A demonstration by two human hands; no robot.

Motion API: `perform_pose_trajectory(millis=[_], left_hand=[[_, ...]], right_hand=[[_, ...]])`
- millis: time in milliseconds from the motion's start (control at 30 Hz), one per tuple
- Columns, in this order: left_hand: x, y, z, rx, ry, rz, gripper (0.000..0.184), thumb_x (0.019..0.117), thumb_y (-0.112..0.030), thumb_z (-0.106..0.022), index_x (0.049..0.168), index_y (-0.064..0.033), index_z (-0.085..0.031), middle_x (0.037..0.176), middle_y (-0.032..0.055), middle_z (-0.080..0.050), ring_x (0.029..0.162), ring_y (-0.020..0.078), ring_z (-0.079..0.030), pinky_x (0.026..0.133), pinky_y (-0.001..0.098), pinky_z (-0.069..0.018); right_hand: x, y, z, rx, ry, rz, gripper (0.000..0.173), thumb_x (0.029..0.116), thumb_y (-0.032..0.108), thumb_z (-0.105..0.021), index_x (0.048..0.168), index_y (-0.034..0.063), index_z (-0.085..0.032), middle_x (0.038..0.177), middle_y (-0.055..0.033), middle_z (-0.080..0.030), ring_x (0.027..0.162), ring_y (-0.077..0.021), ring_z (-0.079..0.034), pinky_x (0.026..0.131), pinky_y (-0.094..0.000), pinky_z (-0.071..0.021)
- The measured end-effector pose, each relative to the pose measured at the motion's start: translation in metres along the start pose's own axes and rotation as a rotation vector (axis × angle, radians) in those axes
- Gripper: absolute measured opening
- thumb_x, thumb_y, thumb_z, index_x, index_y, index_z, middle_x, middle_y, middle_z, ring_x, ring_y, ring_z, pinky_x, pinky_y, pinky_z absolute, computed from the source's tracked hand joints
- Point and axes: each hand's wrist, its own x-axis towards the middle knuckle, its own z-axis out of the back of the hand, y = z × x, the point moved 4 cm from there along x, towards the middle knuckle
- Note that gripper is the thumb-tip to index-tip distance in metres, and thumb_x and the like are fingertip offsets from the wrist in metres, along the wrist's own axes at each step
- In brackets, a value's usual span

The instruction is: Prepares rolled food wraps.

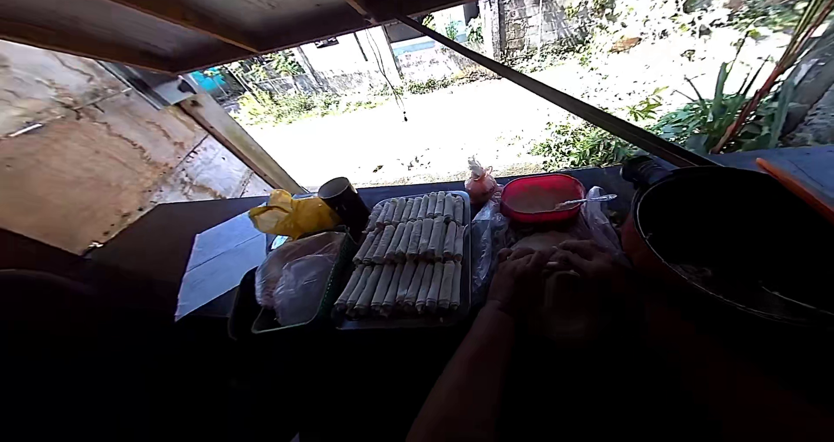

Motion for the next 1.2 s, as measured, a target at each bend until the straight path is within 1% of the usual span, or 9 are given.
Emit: perform_pose_trajectory(millis=[100, 167, 267, 367, 533, 733, 867, 967, 1200], left_hand=[[0.001, -0.005, 0.022, -0.336, -0.069, 0.004, 0.036, 0.1020, -0.026, -0.063, 0.135, -0.0123, -0.062, 0.116, -0.0041, -0.076, 0.110, 0.0081, -0.069, 0.104, 0.0417, -0.0511], [-0.004, -0.010, 0.036, -0.608, -0.067, 0.016, 0.041, 0.1021, -0.021, -0.064, 0.138, -0.0033, -0.055, 0.108, 0.0000, -0.076, 0.096, 0.0095, -0.074, 0.090, 0.0348, -0.0626], [-0.022, -0.016, 0.051, -0.811, -0.087, 0.096, 0.045, 0.1009, -0.017, -0.066, 0.140, -0.0001, -0.050, 0.098, 0.0029, -0.077, 0.078, 0.0128, -0.074, 0.071, 0.0317, -0.0639], [-0.045, -0.021, 0.063, -0.905, -0.115, 0.103, 0.047, 0.0951, -0.015, -0.073, 0.135, 0.0023, -0.054, 0.108, 0.0072, -0.076, 0.089, 0.0173, -0.075, 0.078, 0.0342, -0.0643], [-0.081, -0.025, 0.074, -0.831, -0.240, 0.089, 0.029, 0.0882, -0.009, -0.080, 0.114, -0.0014, -0.071, 0.103, 0.0053, -0.076, 0.083, 0.0146, -0.073, 0.076, 0.0312, -0.0644], [-0.102, -0.039, 0.083, -0.533, -0.228, 0.096, 0.024, 0.0914, -0.018, -0.078, 0.112, -0.0061, -0.074, 0.107, 0.0023, -0.076, 0.096, 0.0093, -0.073, 0.088, 0.0291, -0.0626], [-0.116, -0.030, 0.091, -0.420, -0.203, 0.145, 0.023, 0.0942, -0.022, -0.075, 0.113, -0.0089, -0.075, 0.106, 0.0008, -0.076, 0.096, 0.0086, -0.072, 0.089, 0.0299, -0.0608], [-0.131, 0.004, 0.118, -0.463, -0.377, 0.328, 0.021, 0.0895, -0.017, -0.080, 0.108, -0.0073, -0.075, 0.098, -0.0004, -0.076, 0.084, 0.0075, -0.072, 0.077, 0.0276, -0.0640], [-0.124, 0.124, 0.217, -0.246, -0.782, 0.862, 0.021, 0.0927, -0.020, -0.075, 0.106, -0.0044, -0.072, 0.088, 0.0036, -0.074, 0.078, 0.0111, -0.071, 0.075, 0.0317, -0.0611]], right_hand=[[0.000, 0.010, 0.014, 0.240, -0.112, 0.047, 0.029, 0.0998, 0.025, -0.066, 0.127, 0.0147, -0.070, 0.124, -0.0036, -0.072, 0.120, -0.0143, -0.066, 0.107, -0.0360, -0.0535], [-0.002, 0.019, 0.027, 0.369, -0.156, 0.055, 0.029, 0.1024, 0.025, -0.064, 0.126, 0.0102, -0.071, 0.116, -0.0051, -0.075, 0.109, -0.0104, -0.071, 0.100, -0.0315, -0.0577], [-0.008, 0.038, 0.038, 0.479, -0.170, 0.089, 0.030, 0.1025, 0.024, -0.064, 0.127, 0.0083, -0.070, 0.107, -0.0048, -0.075, 0.095, -0.0074, -0.071, 0.088, -0.0275, -0.0607], [-0.017, 0.054, 0.043, 0.508, -0.172, 0.110, 0.026, 0.1019, 0.023, -0.065, 0.122, 0.0084, -0.072, 0.101, -0.0028, -0.075, 0.087, -0.0046, -0.070, 0.083, -0.0233, -0.0597], [-0.026, 0.070, 0.040, 0.677, -0.096, 0.129, 0.022, 0.1005, 0.017, -0.067, 0.118, 0.0044, -0.072, 0.093, -0.0010, -0.075, 0.081, -0.0037, -0.071, 0.078, -0.0211, -0.0610], [-0.031, 0.085, 0.031, 0.684, -0.045, 0.174, 0.019, 0.1000, 0.021, -0.068, 0.113, 0.0085, -0.074, 0.090, 0.0016, -0.074, 0.077, -0.0016, -0.069, 0.074, -0.0194, -0.0598], [-0.029, 0.079, 0.029, 0.610, 0.077, 0.126, 0.038, 0.0975, 0.026, -0.069, 0.133, 0.0130, -0.065, 0.101, 0.0000, -0.074, 0.087, -0.0062, -0.071, 0.080, -0.0259, -0.0618], [-0.032, 0.038, 0.031, 0.503, -0.009, -0.045, 0.049, 0.1017, 0.032, -0.059, 0.146, 0.0119, -0.055, 0.114, -0.0042, -0.073, 0.095, -0.0122, -0.073, 0.083, -0.0331, -0.0628], [-0.056, -0.013, -0.010, 0.308, -0.132, -0.137, 0.052, 0.1006, 0.035, -0.059, 0.142, 0.0026, -0.059, 0.112, -0.0159, -0.070, 0.085, -0.0217, -0.066, 0.078, -0.0394, -0.0581]])
